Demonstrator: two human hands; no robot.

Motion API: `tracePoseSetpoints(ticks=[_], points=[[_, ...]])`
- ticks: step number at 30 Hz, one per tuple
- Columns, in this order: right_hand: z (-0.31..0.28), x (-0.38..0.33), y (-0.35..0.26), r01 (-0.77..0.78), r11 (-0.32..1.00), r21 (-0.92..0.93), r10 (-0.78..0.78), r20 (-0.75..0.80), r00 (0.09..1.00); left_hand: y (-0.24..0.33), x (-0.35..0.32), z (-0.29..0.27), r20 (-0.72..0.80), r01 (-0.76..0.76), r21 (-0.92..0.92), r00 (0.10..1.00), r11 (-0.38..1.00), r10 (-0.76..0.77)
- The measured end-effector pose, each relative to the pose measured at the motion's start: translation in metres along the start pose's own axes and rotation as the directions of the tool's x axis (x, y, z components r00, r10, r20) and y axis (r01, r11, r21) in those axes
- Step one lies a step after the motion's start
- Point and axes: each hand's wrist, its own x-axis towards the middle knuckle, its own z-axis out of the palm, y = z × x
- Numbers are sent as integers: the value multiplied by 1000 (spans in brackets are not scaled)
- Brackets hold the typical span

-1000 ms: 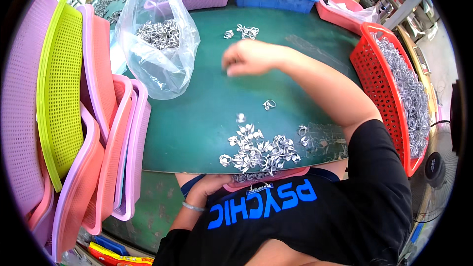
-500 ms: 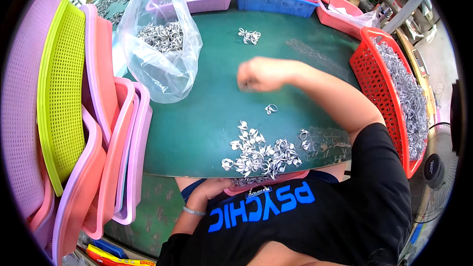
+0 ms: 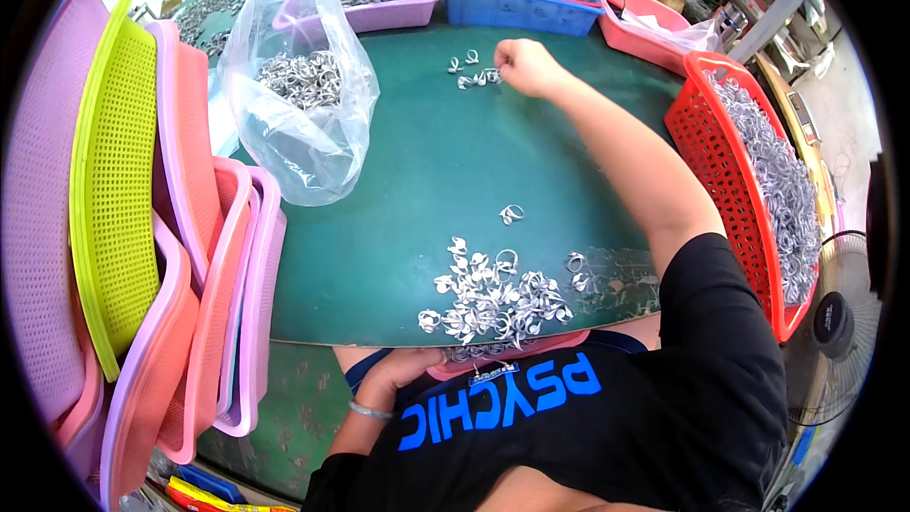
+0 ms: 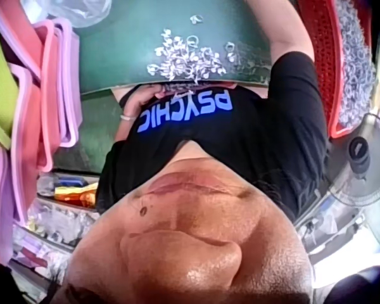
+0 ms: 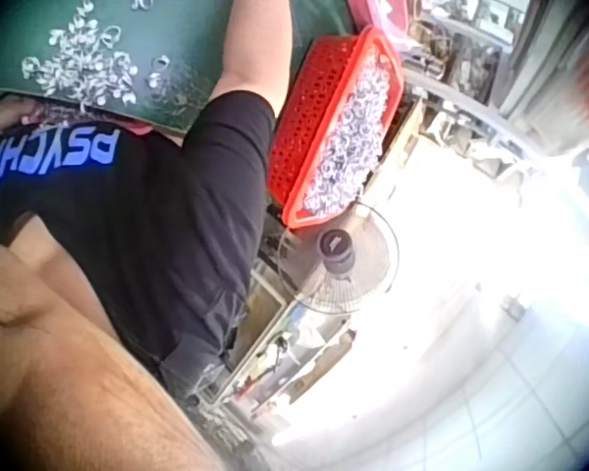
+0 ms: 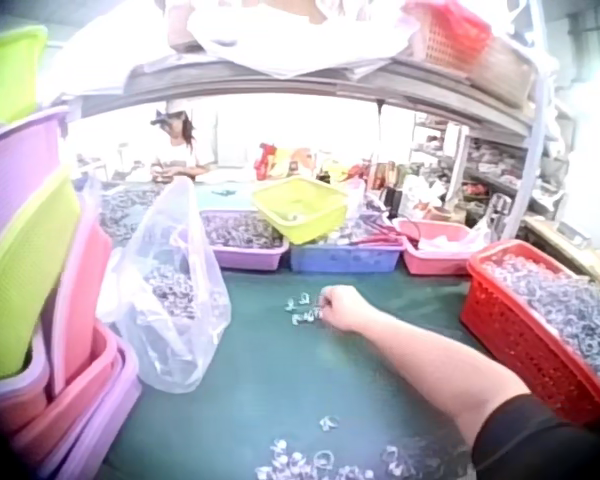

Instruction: The person sorts metal hardware components by hand from a large basket into smaller pink containers, writes on a small card, and then clears the workstation using a cloth before moving a bag of parts to a storage shelf.

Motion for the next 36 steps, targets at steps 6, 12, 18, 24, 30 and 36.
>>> tracePoseSetpoints(ticks=[6, 12, 18, 24, 30, 36], points=[[-37, -15, 15, -188, 973, 132, 116, 423, 899, -7, 4, -2, 48, 77, -56, 996, 995, -74], [-19, -9, 20, 36, 994, 105, -56, 189, 980, -9, 6, -1, 23, 49, -50, 999, 998, -48], [7, -2, 10, -48, 999, -10, 48, 30, 998, 5, 2, 6, -60, -27, -62, 998, 998, 23], [2, -5, 35, -269, 895, 355, 230, 148, 962, 15, 1, 7, 2, 19, -48, 1000, 999, -19], [-26, -16, 43, -102, 953, -284, 122, 55, 991, 6, 5, 4, -10, -60, -67, 998, 996, 59], [-63, -20, 9, 84, 980, -181, 69, 702, 709, 5, 4, 3, -23, -1, -18, 1000, 1000, 0]])
